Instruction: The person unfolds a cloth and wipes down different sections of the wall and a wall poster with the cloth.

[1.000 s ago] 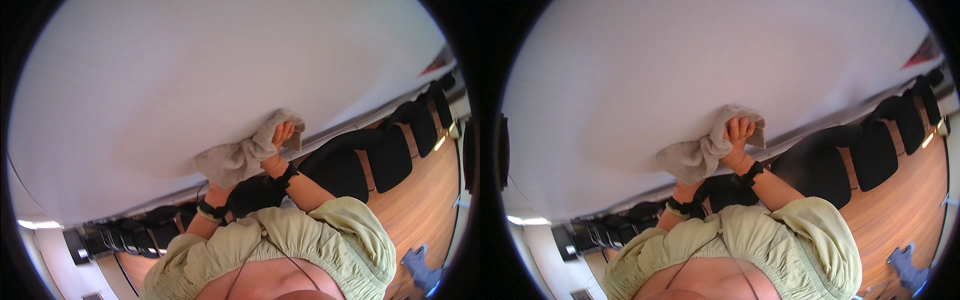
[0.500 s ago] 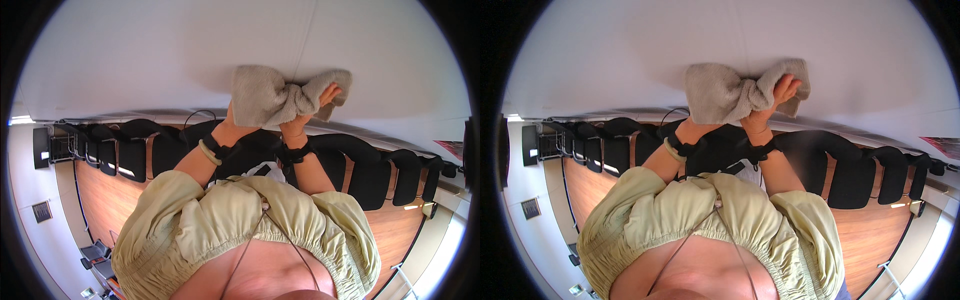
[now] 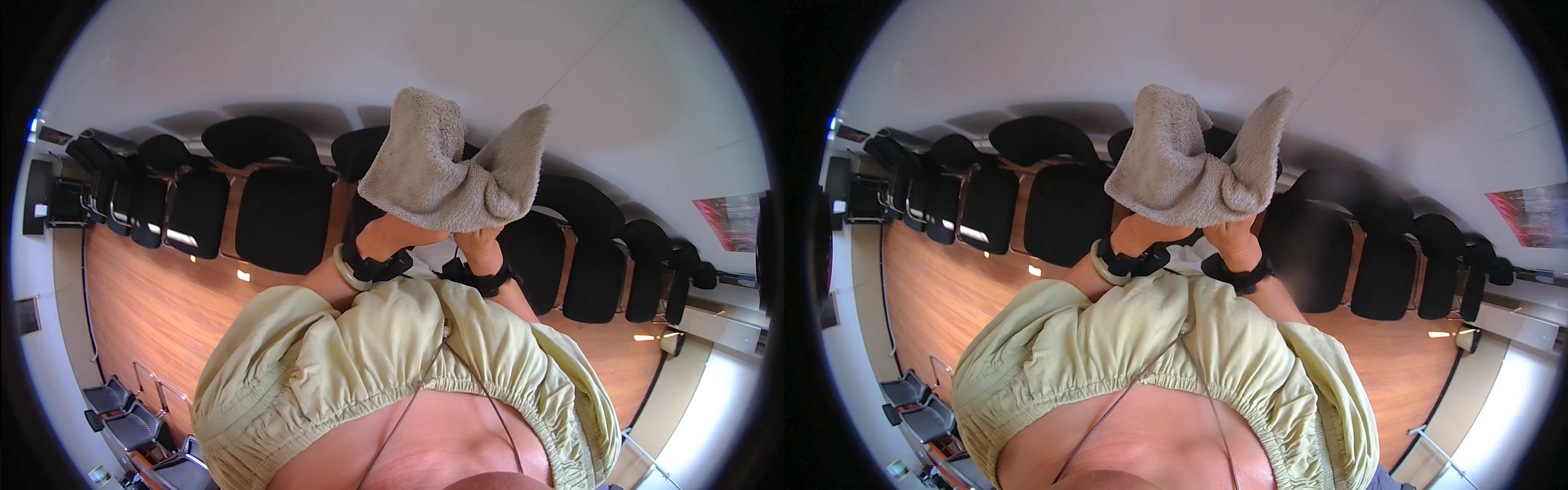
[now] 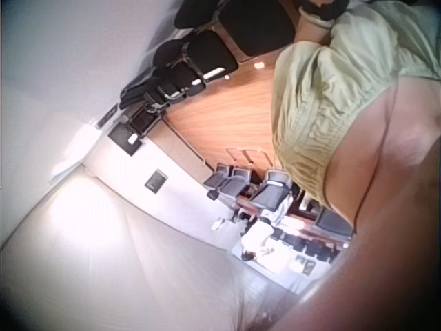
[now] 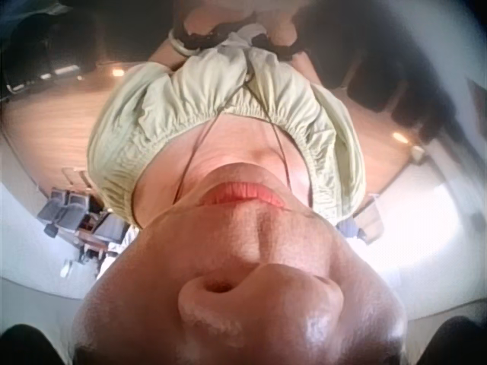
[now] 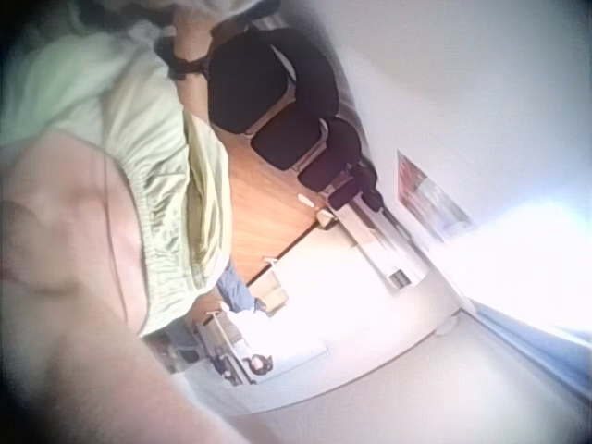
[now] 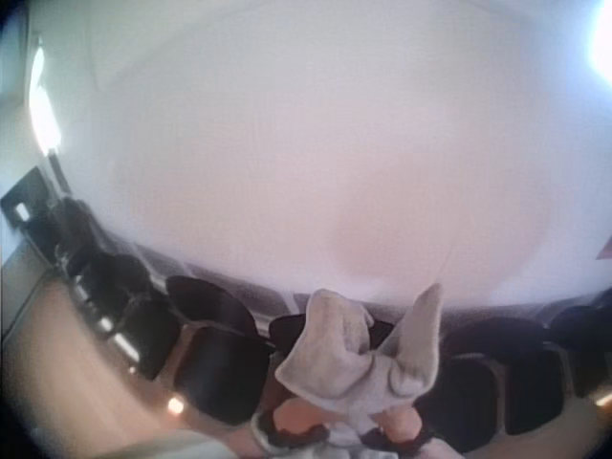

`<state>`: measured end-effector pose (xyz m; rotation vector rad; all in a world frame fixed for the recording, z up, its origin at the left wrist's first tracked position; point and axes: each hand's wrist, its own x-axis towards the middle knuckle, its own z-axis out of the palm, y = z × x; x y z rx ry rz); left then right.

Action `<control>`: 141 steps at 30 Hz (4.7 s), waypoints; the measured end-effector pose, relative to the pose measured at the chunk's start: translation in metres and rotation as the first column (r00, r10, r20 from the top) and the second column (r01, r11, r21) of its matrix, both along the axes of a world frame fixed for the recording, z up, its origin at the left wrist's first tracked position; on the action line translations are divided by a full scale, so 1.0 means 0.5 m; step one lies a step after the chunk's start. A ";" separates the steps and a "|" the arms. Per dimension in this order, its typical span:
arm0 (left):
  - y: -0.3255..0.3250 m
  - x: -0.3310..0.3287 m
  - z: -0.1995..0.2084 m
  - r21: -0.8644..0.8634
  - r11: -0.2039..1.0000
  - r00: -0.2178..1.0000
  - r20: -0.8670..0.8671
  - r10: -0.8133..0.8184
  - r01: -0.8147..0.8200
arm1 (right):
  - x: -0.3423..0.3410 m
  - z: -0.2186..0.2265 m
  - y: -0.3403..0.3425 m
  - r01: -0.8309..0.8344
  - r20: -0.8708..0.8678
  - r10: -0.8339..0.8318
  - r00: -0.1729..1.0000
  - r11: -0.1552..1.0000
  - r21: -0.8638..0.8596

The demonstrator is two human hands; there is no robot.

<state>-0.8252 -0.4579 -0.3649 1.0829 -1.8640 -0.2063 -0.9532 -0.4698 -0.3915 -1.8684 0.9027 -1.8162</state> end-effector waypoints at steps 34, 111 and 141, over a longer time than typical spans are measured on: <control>0.345 -0.054 -0.085 0.168 0.983 0.994 -0.086 -0.061 0.074 | -0.211 0.074 0.355 0.005 -0.246 0.070 0.967 0.956 0.294; -0.620 -0.901 0.666 -0.643 0.520 0.763 -0.160 0.626 -0.562 | -1.147 0.809 -0.582 0.436 -0.260 -0.888 0.378 0.419 -0.796; -0.663 -1.116 0.684 -0.874 0.335 0.722 -0.027 0.691 -0.353 | -1.189 0.687 -0.643 0.403 -0.069 -0.820 0.568 0.350 -0.845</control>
